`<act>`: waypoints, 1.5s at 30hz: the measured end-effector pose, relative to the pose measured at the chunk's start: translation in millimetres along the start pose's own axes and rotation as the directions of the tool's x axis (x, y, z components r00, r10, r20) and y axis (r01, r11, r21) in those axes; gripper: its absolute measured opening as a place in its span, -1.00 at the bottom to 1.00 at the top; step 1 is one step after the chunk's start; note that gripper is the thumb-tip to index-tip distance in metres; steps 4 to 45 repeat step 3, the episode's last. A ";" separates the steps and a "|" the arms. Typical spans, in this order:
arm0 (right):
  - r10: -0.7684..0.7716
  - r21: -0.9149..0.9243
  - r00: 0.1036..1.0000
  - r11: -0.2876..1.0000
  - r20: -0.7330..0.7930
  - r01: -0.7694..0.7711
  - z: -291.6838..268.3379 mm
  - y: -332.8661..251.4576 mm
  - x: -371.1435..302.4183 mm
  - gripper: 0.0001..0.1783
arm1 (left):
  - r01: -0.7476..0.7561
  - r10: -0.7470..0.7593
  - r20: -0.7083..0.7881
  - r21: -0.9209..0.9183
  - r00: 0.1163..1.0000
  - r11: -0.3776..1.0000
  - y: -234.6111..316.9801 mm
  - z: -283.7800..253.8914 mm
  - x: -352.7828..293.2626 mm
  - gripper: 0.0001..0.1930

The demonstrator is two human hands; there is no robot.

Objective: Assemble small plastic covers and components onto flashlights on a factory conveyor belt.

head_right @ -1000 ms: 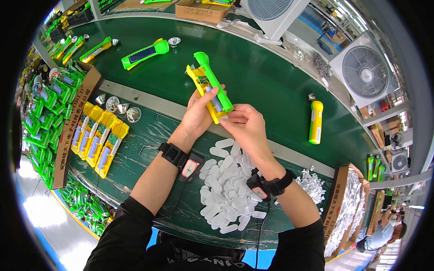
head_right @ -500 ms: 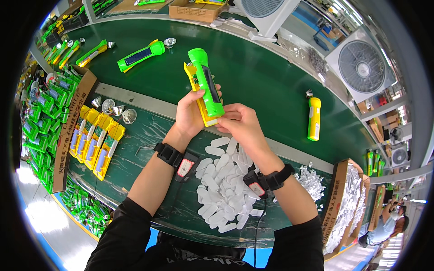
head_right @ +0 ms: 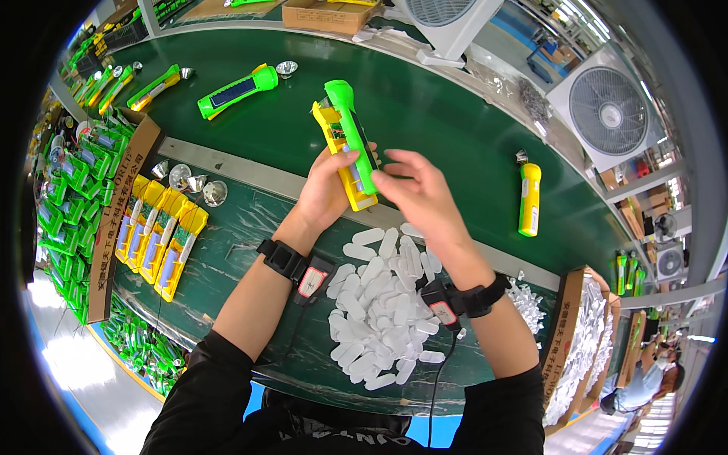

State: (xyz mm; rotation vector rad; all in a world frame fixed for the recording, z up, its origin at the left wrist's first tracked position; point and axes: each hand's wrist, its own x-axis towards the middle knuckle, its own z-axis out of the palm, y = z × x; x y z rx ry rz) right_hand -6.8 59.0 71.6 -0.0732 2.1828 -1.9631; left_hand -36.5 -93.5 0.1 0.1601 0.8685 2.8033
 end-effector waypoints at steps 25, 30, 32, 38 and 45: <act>-0.030 -0.146 0.998 0.989 0.049 0.037 4.2 7.9 1.9 -0.36 | -0.004 0.003 0.010 0.041 1.000 0.999 -0.7 1.4 0.0 -0.57; -0.030 -0.146 0.998 0.989 0.049 0.037 4.2 7.9 1.9 -0.36 | -0.004 0.003 0.010 0.041 1.000 0.999 -0.7 1.4 0.0 -0.57; -0.030 -0.146 0.998 0.989 0.049 0.037 4.2 7.9 1.9 -0.36 | -0.004 0.003 0.010 0.041 1.000 0.999 -0.7 1.4 0.0 -0.57; -0.030 -0.146 0.998 0.989 0.049 0.037 4.2 7.9 1.9 -0.36 | -0.004 0.003 0.010 0.041 1.000 0.999 -0.7 1.4 0.0 -0.57; -0.030 -0.146 0.998 0.989 0.049 0.037 4.2 7.9 1.9 -0.36 | -0.004 0.003 0.010 0.041 1.000 0.999 -0.7 1.4 0.0 -0.57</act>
